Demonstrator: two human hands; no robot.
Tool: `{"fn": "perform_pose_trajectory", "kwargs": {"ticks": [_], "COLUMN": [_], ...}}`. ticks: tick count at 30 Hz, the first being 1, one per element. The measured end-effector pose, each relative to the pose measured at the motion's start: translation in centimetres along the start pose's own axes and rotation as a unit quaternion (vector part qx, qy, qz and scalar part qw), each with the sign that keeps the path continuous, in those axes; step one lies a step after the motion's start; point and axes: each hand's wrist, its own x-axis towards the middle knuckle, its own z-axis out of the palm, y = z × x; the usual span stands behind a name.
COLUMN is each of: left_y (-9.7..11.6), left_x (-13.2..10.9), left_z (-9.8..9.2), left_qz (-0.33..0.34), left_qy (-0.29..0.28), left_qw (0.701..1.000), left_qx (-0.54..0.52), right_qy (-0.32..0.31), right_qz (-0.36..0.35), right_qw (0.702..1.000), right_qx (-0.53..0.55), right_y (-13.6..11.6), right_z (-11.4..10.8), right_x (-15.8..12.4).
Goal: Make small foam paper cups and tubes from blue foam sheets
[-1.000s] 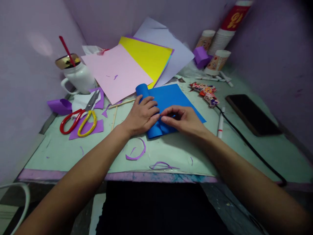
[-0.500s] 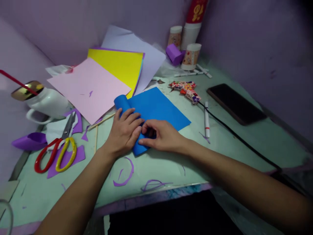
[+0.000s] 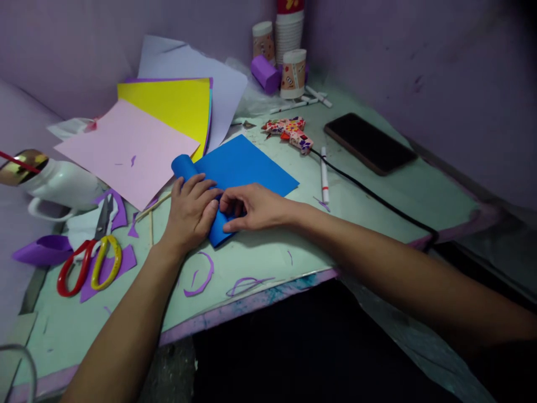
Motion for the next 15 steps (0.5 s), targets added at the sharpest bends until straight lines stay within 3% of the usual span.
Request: {"fn": "perform_pose_trajectory", "kwargs": {"ticks": [5, 15], "left_y": [0.08, 0.54], "left_x": [-0.07, 0.22], "left_z": [-0.17, -0.32], "left_qz": [-0.002, -0.016], "left_qy": [-0.004, -0.024], "left_qw": [1.000, 0.999], "left_qx": [0.008, 0.033], "right_qy": [-0.066, -0.076], "right_qz": [-0.035, -0.047], "right_qw": [0.997, 0.996], "right_qx": [0.025, -0.010], "right_y": [0.94, 1.17], "right_z": [-0.86, -0.92], "right_x": [-0.03, -0.12]}}
